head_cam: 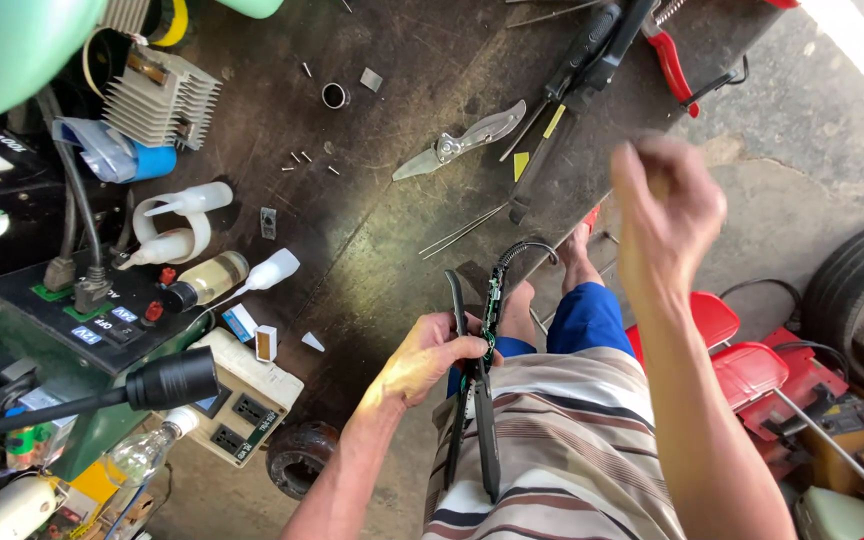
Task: Repairing an electronic device by manipulating a circuit board and wires within a plastic housing on a workbench.
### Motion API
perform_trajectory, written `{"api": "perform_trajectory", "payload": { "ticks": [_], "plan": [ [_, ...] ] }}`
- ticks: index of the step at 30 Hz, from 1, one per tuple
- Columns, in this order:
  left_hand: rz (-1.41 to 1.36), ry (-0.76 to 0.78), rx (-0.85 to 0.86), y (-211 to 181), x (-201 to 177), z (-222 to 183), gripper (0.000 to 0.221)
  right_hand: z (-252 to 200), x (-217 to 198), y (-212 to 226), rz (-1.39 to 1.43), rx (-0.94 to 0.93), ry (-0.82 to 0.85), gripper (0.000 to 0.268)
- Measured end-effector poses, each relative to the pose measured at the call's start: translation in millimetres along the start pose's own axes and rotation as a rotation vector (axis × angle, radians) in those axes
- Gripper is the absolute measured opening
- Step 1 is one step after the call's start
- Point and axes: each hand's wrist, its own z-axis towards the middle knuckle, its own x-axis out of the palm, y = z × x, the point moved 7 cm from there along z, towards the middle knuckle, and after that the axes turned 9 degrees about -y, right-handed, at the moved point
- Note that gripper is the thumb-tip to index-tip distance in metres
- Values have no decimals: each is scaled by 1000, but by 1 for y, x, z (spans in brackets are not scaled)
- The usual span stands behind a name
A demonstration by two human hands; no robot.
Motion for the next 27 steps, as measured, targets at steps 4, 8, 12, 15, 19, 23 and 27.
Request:
{"api": "perform_trajectory", "payload": {
  "ticks": [4,8,12,15,19,23,27],
  "plan": [
    [-2,-7,-29,5,0,-4,26,-81,-17,-27,73,355,200,5],
    [76,-8,-7,4,0,-1,26,-173,-21,-70,61,1007,343,22],
    [187,-3,13,-13,7,-9,26,-206,-16,-82,272,1240,366,26],
    [257,4,24,-15,7,-8,25,-209,-14,-90,307,1236,385,26],
    [317,16,7,-17,10,-13,23,-207,-18,-93,289,1233,395,25],
    [332,33,-7,-24,14,-19,23,-209,-21,-96,305,1276,428,27],
    [345,35,-20,-19,12,-21,25,-211,-19,-90,283,1277,431,23]
  ]
}}
